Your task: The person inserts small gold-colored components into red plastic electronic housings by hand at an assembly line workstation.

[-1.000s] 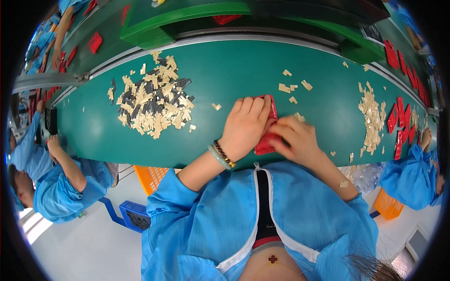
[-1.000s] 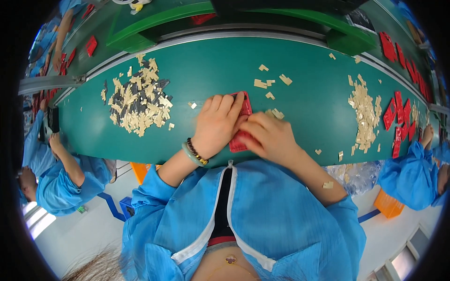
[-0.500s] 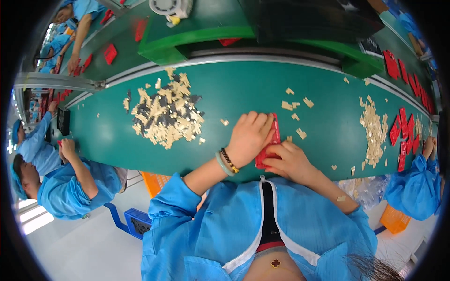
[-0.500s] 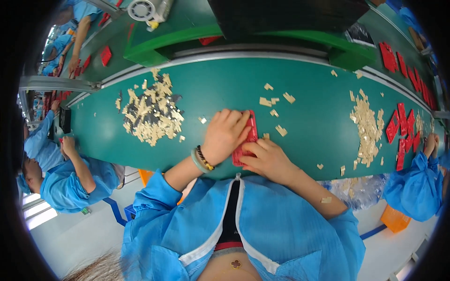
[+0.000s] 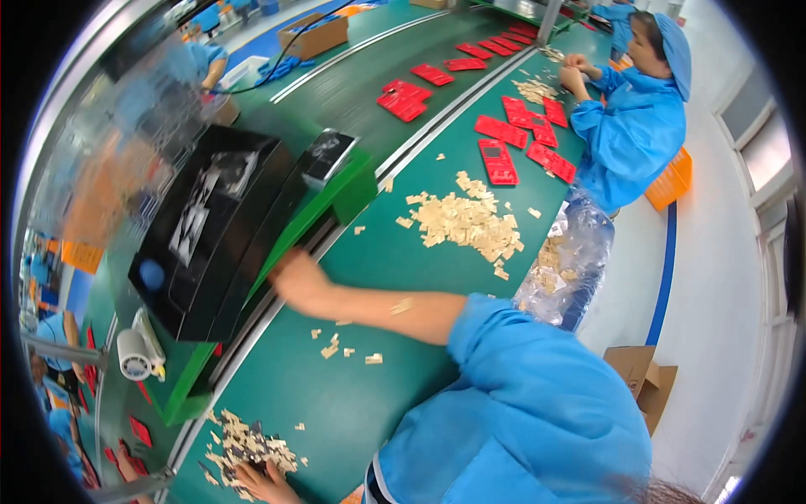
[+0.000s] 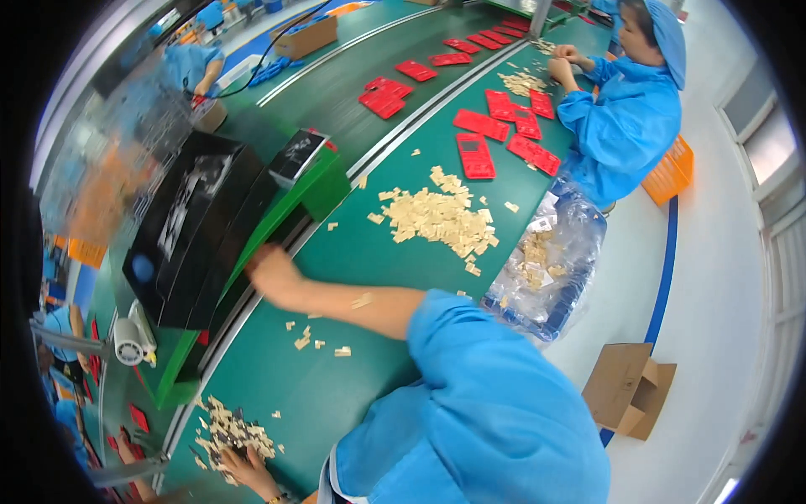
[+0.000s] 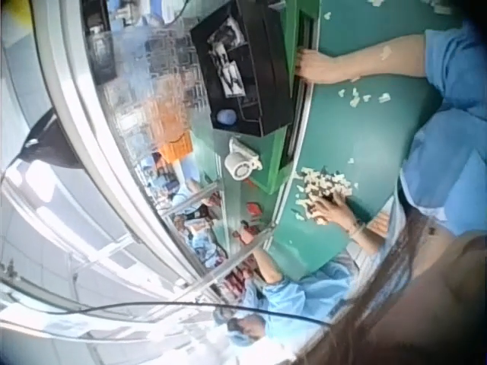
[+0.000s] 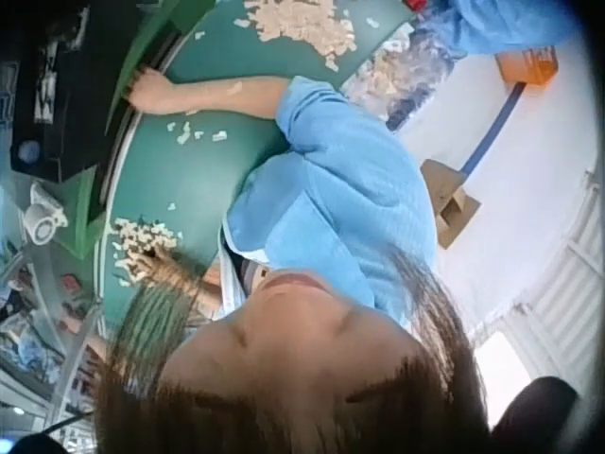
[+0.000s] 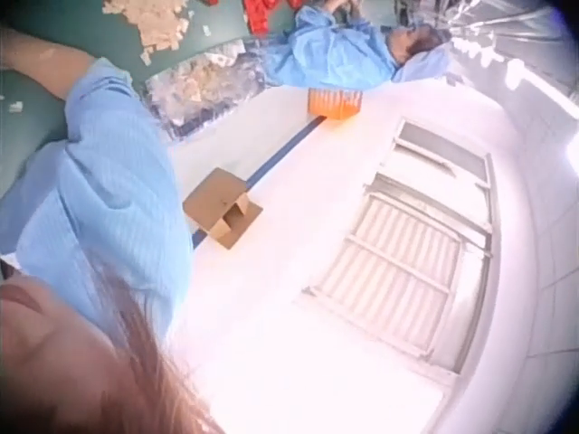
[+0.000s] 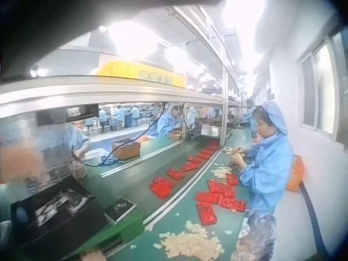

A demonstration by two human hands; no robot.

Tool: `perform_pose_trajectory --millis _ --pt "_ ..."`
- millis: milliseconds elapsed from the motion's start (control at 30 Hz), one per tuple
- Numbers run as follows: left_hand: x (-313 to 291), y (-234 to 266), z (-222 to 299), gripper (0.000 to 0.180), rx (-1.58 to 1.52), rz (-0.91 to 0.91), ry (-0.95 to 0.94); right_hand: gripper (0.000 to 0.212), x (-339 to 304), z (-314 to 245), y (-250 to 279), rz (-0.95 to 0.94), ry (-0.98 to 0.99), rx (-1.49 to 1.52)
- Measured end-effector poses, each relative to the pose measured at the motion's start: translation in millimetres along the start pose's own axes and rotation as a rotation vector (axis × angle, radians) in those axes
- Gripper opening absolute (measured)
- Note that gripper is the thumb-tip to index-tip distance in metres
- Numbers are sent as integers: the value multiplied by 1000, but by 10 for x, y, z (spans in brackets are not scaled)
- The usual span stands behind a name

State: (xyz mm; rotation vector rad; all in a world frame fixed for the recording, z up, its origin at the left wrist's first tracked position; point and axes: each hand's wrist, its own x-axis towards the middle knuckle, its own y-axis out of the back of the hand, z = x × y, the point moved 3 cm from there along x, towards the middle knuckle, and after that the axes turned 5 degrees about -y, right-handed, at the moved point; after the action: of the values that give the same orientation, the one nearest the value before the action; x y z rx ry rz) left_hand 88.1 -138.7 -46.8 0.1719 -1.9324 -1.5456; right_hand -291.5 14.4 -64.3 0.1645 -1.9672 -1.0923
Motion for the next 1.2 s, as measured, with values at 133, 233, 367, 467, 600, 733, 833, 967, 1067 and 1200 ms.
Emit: perform_pose_trajectory --millis 133,233,367,467,600,733,833,967,1067,1200 --pt "139 -325 -72 27 -402 81 -29 14 224 -608 -708 -390 288 63" --pt "16 -164 -141 16 -461 161 195 19 229 -860 -817 -510 -10 342" --pt "67 128 54 18 -460 274 221 33 42 -927 -652 -1011 -464 779" --pt "194 231 20 12 -504 287 179 14 31 -908 310 -238 418 357" --pt "52 324 -17 5 -863 290 483 25 -691 -820 1094 -368 630 517" --pt "189 297 304 16 -1545 148 569 27 -1175 -763 1315 -671 645 554" --pt "348 368 704 22 -1757 -3 568 28 -1228 -777 1428 -792 541 630" --pt "406 301 1066 19 -1955 -82 581 26 -950 -917 1344 -662 -25 1015" --pt "414 221 1324 11 -2108 -75 579 22 -949 -1101 1227 -741 -358 1321" --pt "372 330 1350 6 -1983 -42 493 15 -920 -1079 1208 -657 -409 1406"
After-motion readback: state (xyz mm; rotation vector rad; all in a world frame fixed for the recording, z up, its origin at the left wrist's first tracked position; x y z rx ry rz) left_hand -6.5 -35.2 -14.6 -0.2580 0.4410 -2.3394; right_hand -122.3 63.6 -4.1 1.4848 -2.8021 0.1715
